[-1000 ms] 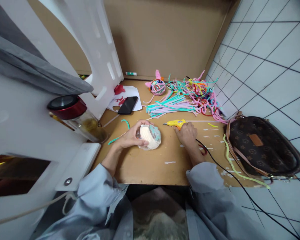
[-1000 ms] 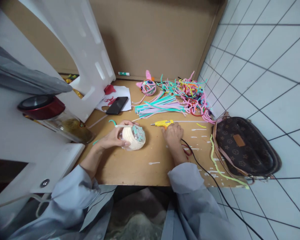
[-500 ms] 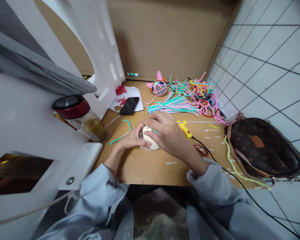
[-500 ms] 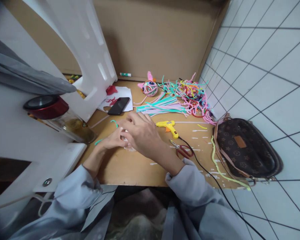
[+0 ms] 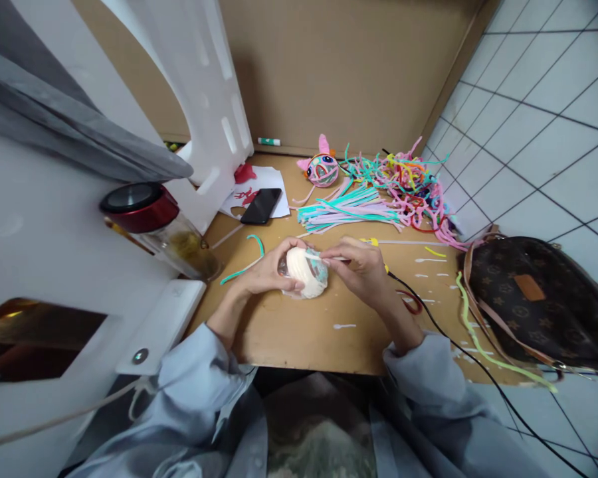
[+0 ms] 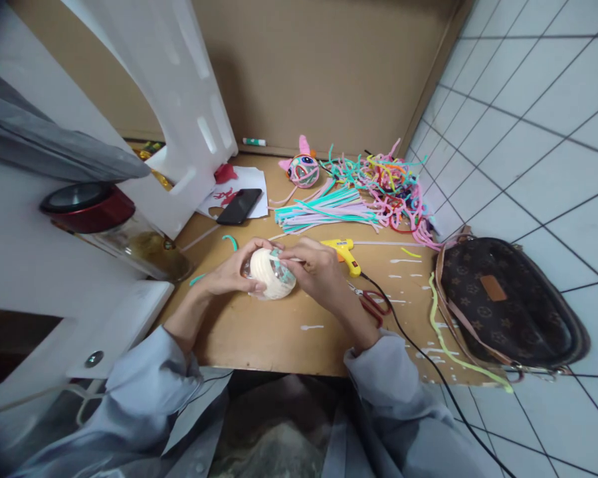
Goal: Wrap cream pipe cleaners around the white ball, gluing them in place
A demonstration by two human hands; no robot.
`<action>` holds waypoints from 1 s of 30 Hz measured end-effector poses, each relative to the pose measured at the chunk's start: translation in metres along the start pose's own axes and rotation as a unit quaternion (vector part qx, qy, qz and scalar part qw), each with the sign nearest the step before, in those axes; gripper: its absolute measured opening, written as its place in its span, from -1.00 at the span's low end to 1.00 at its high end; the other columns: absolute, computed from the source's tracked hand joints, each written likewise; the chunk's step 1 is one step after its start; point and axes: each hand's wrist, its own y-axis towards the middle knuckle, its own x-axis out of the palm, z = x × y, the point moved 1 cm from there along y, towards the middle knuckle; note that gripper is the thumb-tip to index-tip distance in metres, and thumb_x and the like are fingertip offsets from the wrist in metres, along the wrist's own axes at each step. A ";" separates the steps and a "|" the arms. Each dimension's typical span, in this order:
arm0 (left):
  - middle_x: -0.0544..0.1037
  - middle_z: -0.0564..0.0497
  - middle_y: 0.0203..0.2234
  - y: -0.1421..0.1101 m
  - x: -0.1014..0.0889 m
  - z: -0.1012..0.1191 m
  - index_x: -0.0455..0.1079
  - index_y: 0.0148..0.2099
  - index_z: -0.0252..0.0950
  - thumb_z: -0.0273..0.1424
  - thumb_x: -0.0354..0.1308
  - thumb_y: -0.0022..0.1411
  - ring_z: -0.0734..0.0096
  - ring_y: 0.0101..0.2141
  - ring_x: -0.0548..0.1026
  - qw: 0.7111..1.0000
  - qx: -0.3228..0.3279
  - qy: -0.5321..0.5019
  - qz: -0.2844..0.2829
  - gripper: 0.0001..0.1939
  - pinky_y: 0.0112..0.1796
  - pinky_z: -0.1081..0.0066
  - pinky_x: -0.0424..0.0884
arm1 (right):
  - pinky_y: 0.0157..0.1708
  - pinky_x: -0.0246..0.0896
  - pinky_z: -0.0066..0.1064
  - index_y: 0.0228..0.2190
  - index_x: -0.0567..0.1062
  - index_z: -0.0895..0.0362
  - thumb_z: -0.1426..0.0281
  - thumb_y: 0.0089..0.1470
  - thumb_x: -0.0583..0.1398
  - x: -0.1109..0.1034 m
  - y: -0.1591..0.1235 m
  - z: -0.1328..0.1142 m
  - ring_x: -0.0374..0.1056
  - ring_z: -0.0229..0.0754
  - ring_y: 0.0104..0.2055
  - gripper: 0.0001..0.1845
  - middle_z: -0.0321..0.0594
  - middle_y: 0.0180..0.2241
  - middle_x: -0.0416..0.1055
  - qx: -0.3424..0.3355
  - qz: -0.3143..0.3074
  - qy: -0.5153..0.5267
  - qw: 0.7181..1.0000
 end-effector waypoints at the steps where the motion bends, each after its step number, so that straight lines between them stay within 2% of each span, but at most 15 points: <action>1: 0.36 -0.14 0.15 0.000 0.000 0.000 0.22 0.03 -0.21 -0.24 0.47 -0.16 0.08 0.13 0.38 1.000 -0.002 -0.001 -0.002 -0.27 0.10 0.21 0.31 | -0.36 0.29 -0.44 -0.32 0.61 0.11 0.47 0.16 0.23 0.001 -0.001 0.001 0.42 -0.25 -0.37 -0.88 -0.23 -0.40 0.50 -0.006 0.000 -0.011 1.000; 5: 0.36 -0.16 0.17 0.000 0.000 0.003 0.23 0.02 -0.22 -0.26 0.48 -0.17 0.04 0.15 0.37 1.000 -0.014 -0.010 0.006 -0.27 0.14 0.16 0.29 | -0.38 0.24 -0.44 -0.31 0.58 0.13 0.50 0.18 0.18 0.003 -0.006 0.003 0.37 -0.25 -0.39 -0.85 -0.25 -0.43 0.43 -0.030 0.007 -0.064 0.997; 14: 0.35 -0.18 0.17 -0.001 0.001 0.006 0.24 0.01 -0.23 -0.26 0.50 -0.17 0.01 0.17 0.36 1.000 -0.020 -0.018 0.010 -0.28 0.14 0.16 0.30 | -0.40 0.19 -0.44 -0.32 0.52 0.11 0.50 0.18 0.13 0.007 -0.014 0.005 0.34 -0.25 -0.43 -0.84 -0.26 -0.47 0.41 -0.072 0.004 -0.132 0.989; 20: 0.36 -0.18 0.17 -0.001 0.001 0.005 0.25 0.02 -0.23 -0.25 0.49 -0.17 -0.01 0.19 0.34 1.000 -0.015 -0.011 0.011 -0.28 0.17 0.13 0.28 | -0.43 0.12 -0.44 -0.37 0.49 0.12 0.52 0.15 0.14 0.009 -0.015 -0.001 0.28 -0.27 -0.46 -0.86 -0.30 -0.50 0.36 -0.103 0.010 -0.134 0.986; 30: 0.37 -0.17 0.17 -0.001 0.001 0.005 0.25 0.02 -0.22 -0.24 0.48 -0.15 0.01 0.18 0.35 1.000 -0.006 -0.012 0.003 -0.29 0.14 0.15 0.30 | -0.41 0.09 -0.43 -0.36 0.48 0.11 0.53 0.12 0.14 0.012 -0.017 0.001 0.28 -0.26 -0.44 -0.87 -0.31 -0.50 0.36 -0.109 0.000 -0.128 0.986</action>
